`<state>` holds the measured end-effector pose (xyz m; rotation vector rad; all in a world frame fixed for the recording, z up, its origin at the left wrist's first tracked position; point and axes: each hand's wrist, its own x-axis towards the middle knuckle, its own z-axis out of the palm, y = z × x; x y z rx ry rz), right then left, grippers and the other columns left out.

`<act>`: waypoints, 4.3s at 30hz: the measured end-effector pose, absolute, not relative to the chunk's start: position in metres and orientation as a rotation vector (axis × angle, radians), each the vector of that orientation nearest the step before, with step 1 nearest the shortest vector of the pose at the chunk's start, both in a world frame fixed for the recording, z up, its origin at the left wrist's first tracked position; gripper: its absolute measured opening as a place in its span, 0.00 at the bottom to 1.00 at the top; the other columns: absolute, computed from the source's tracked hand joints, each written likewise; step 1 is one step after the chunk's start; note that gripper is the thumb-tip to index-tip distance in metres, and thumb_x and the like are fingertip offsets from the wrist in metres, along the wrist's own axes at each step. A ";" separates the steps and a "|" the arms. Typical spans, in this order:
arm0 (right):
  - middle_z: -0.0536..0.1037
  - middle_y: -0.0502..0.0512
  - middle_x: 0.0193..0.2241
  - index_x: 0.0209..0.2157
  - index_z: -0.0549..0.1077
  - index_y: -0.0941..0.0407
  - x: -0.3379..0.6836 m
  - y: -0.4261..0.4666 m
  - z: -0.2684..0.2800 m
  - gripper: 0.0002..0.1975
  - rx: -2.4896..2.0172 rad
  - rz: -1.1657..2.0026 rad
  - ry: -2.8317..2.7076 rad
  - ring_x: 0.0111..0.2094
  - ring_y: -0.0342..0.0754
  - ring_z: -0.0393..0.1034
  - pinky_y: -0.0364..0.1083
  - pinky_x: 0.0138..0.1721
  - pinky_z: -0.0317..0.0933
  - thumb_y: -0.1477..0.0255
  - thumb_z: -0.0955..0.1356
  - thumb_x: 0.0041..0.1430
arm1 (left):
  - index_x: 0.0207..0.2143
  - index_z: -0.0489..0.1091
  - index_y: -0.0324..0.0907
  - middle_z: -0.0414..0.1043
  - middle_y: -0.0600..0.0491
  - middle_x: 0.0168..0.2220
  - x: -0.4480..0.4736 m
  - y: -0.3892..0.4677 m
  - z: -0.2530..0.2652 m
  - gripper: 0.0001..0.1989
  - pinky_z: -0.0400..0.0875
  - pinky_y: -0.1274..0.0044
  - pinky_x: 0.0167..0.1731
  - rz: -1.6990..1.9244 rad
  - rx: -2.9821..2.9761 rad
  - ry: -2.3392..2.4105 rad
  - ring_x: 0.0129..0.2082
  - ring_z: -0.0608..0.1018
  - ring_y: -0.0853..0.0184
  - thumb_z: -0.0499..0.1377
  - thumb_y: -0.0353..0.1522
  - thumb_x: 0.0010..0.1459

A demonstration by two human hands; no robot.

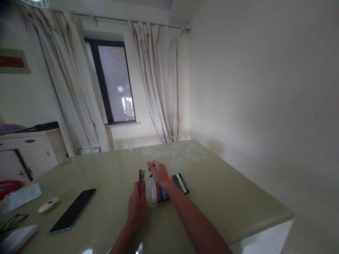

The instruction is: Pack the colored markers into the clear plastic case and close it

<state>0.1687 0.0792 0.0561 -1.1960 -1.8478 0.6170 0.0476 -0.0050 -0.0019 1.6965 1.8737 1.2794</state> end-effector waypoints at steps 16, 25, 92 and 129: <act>0.81 0.60 0.43 0.39 0.80 0.56 0.187 0.073 0.002 0.20 -1.556 0.057 -2.168 0.49 0.52 0.71 0.47 0.52 0.57 0.63 0.60 0.74 | 0.49 0.72 0.43 0.76 0.43 0.50 -0.009 -0.003 -0.007 0.17 0.66 0.62 0.47 0.625 1.762 2.546 0.51 0.77 0.52 0.47 0.39 0.70; 0.80 0.58 0.44 0.41 0.78 0.56 0.187 0.072 -0.001 0.17 -1.541 -0.073 -2.251 0.49 0.52 0.70 0.47 0.48 0.57 0.63 0.61 0.74 | 0.55 0.72 0.43 0.74 0.43 0.54 -0.004 -0.003 -0.002 0.18 0.66 0.61 0.50 0.779 1.911 2.570 0.54 0.74 0.51 0.50 0.38 0.70; 0.82 0.66 0.36 0.29 0.80 0.57 0.196 0.084 -0.007 0.19 -1.667 0.042 -1.838 0.42 0.56 0.73 0.49 0.43 0.57 0.64 0.64 0.70 | 0.56 0.70 0.38 0.75 0.40 0.51 0.023 -0.020 -0.007 0.19 0.67 0.66 0.47 0.398 2.095 2.594 0.51 0.77 0.54 0.47 0.27 0.68; 0.68 0.49 0.20 0.23 0.61 0.51 0.213 0.091 -0.011 0.30 -1.307 0.368 -1.181 0.24 0.48 0.61 0.45 0.28 0.53 0.44 0.53 0.66 | 0.61 0.70 0.48 0.69 0.49 0.65 0.051 -0.021 -0.018 0.25 0.56 0.57 0.64 0.624 2.402 1.765 0.65 0.64 0.50 0.56 0.46 0.66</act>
